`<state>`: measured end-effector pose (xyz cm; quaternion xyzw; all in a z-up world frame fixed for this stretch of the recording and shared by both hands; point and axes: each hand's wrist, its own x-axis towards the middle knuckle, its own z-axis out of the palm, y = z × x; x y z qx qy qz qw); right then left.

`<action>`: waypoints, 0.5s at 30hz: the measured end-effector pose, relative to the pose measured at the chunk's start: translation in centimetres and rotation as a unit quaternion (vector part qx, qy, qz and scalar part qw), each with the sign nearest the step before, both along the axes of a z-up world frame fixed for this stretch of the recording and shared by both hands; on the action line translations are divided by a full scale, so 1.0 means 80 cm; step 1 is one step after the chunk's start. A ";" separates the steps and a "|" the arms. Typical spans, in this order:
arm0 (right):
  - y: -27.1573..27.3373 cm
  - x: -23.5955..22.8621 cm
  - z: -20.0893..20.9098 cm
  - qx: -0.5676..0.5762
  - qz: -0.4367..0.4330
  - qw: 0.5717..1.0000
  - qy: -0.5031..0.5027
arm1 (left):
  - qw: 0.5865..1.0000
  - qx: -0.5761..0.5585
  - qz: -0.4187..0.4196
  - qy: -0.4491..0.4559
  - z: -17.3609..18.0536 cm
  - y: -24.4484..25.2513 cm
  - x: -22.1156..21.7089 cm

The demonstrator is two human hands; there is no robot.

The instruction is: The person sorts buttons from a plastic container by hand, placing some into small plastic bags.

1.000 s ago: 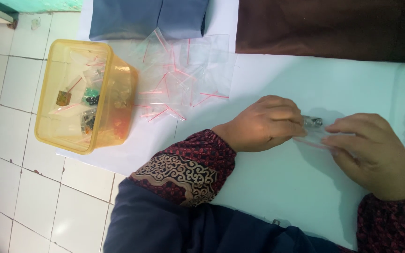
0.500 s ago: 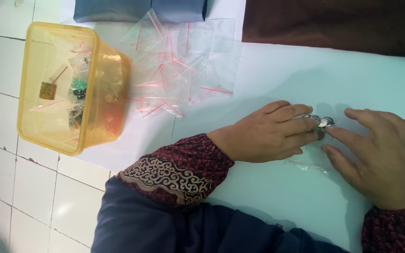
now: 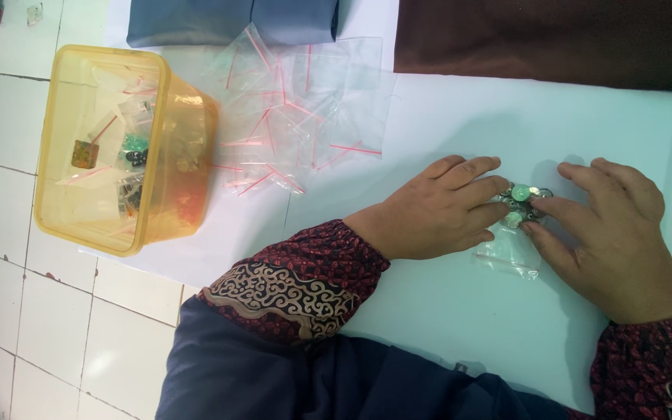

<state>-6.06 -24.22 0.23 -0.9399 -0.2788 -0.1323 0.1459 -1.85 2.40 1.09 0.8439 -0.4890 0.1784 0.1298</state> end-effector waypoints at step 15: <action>0.004 0.002 -0.001 -0.010 0.002 1.000 0.006 | 0.999 0.023 0.036 -0.029 -0.004 -0.012 0.001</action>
